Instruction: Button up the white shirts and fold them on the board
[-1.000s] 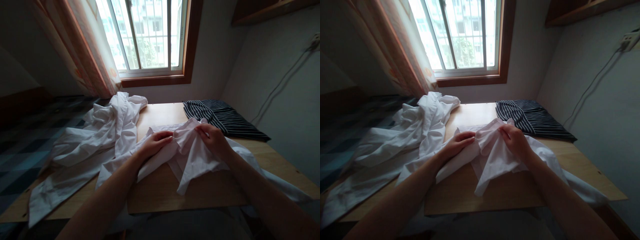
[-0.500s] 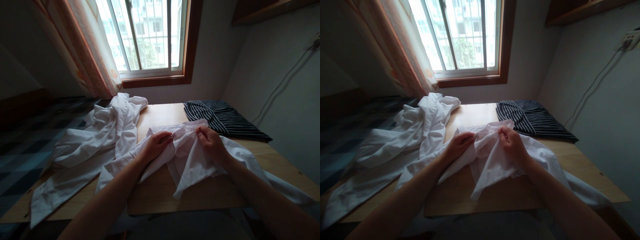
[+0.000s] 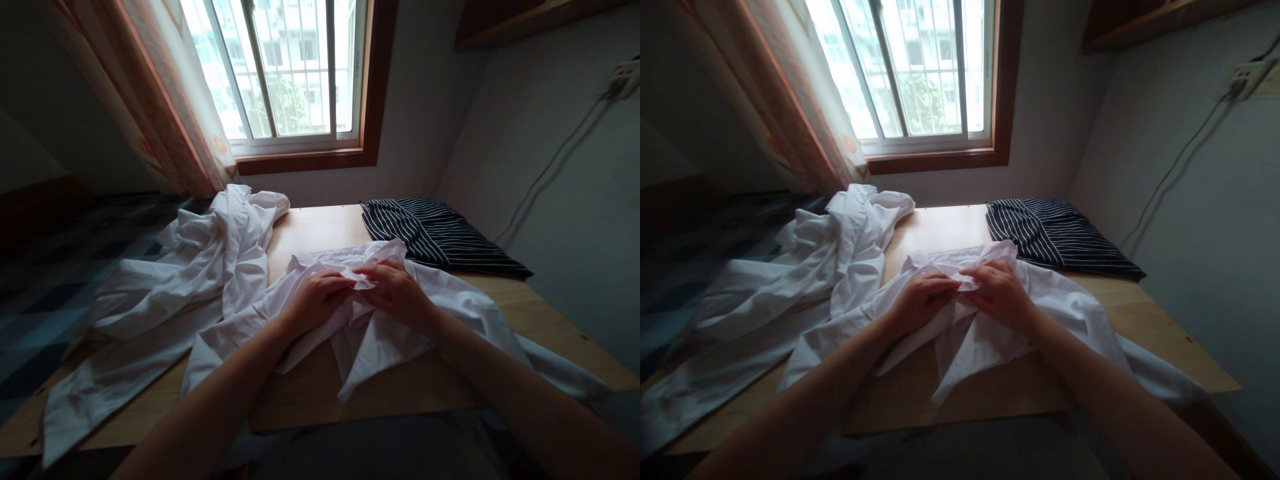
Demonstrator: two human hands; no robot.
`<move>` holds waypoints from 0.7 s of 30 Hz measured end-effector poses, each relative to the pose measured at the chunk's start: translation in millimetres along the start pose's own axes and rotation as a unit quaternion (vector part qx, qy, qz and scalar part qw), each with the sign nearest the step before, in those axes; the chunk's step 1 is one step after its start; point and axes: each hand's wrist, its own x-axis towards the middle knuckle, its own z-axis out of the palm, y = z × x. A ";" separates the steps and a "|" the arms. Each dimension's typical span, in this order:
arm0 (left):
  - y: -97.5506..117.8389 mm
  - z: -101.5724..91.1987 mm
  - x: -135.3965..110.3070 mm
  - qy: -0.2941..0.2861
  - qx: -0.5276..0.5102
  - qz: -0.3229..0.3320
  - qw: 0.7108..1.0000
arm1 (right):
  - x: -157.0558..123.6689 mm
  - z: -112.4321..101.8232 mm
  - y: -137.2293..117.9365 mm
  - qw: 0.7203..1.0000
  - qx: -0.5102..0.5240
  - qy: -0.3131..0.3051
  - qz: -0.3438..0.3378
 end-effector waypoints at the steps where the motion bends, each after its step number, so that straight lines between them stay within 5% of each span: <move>1: -0.2 0.0 0.0 0.004 0.003 0.002 1.000 | 0.1 -0.5 0.1 1.000 0.007 0.002 0.005; 10: 0.8 2.6 -2.2 0.019 0.052 -0.016 0.998 | 1.3 1.0 -6.8 0.994 0.028 -0.007 0.106; 17: 2.3 0.9 -2.3 0.030 0.118 -0.029 0.992 | 2.2 2.7 -6.9 0.969 0.158 -0.054 0.182; 21: 2.5 -6.5 0.1 0.067 0.138 -0.072 0.986 | 3.0 -0.5 -6.3 0.952 0.208 -0.023 0.225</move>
